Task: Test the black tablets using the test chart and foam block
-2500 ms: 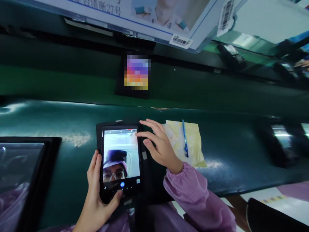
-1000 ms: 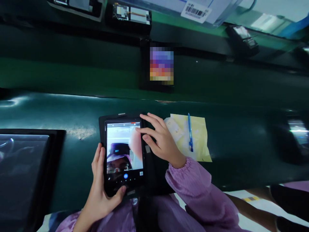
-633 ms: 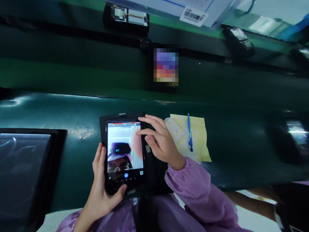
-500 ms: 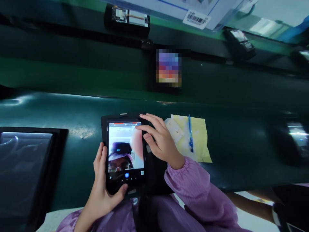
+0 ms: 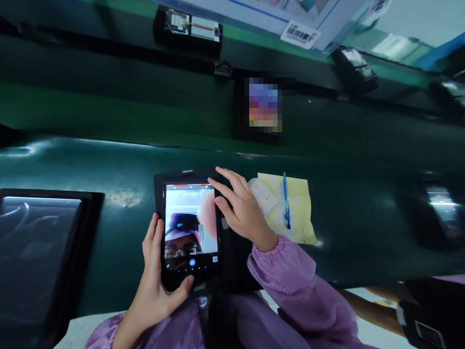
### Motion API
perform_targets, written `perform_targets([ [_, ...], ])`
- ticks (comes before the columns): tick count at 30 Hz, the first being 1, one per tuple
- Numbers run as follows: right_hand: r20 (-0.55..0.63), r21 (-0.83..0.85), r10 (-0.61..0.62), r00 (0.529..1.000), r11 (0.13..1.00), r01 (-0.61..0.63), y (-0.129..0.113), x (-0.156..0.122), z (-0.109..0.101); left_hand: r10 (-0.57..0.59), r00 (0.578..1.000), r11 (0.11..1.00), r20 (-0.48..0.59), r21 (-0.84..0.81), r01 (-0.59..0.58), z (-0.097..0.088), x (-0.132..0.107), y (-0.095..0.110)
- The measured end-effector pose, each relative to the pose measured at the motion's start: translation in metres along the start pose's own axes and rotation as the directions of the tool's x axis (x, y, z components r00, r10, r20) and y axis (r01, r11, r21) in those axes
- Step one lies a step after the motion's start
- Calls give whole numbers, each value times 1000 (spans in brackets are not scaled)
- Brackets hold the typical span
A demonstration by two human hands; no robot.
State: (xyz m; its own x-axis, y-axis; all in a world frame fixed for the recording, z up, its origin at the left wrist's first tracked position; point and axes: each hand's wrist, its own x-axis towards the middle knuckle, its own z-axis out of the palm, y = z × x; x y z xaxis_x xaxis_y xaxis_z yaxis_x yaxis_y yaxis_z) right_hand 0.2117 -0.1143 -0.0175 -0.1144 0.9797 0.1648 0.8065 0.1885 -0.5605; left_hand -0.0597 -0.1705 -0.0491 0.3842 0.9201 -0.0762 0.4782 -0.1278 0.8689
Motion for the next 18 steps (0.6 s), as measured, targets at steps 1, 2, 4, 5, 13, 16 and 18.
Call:
perform_targets([
  [1, -1, 17, -8, 1000, 1000, 8, 0, -1, -1, 1, 1000, 1000, -1, -3, -1, 0, 0, 0],
  [2, -4, 45, -20, 1000, 999, 20, -1, -3, -3, 2, 1000, 1000, 0, -5, -2, 0, 0, 0],
  [4, -12, 115, -56, 998, 992, 57, -2, -5, -7, 2, 1000, 1000, 4, -8, -2, 0, 0, 0],
  [5, -20, 146, -73, 997, 986, 75, -3, -7, -9, 2, 1000, 1000, 2, -10, -2, 0, 0, 0],
  [13, -96, 118, -54, 994, 991, 66, -14, -8, -14, 48, 999, 998, -22, -37, -49, 1, -1, -7],
  [16, -84, 85, -51, 995, 995, 58, -15, -6, -13, 52, 998, 998, -25, -37, -53, -1, -5, -8],
  [18, -71, 65, -49, 996, 996, 53, -16, -4, -12, 57, 998, 998, -19, -28, -57, -1, -11, -9],
])
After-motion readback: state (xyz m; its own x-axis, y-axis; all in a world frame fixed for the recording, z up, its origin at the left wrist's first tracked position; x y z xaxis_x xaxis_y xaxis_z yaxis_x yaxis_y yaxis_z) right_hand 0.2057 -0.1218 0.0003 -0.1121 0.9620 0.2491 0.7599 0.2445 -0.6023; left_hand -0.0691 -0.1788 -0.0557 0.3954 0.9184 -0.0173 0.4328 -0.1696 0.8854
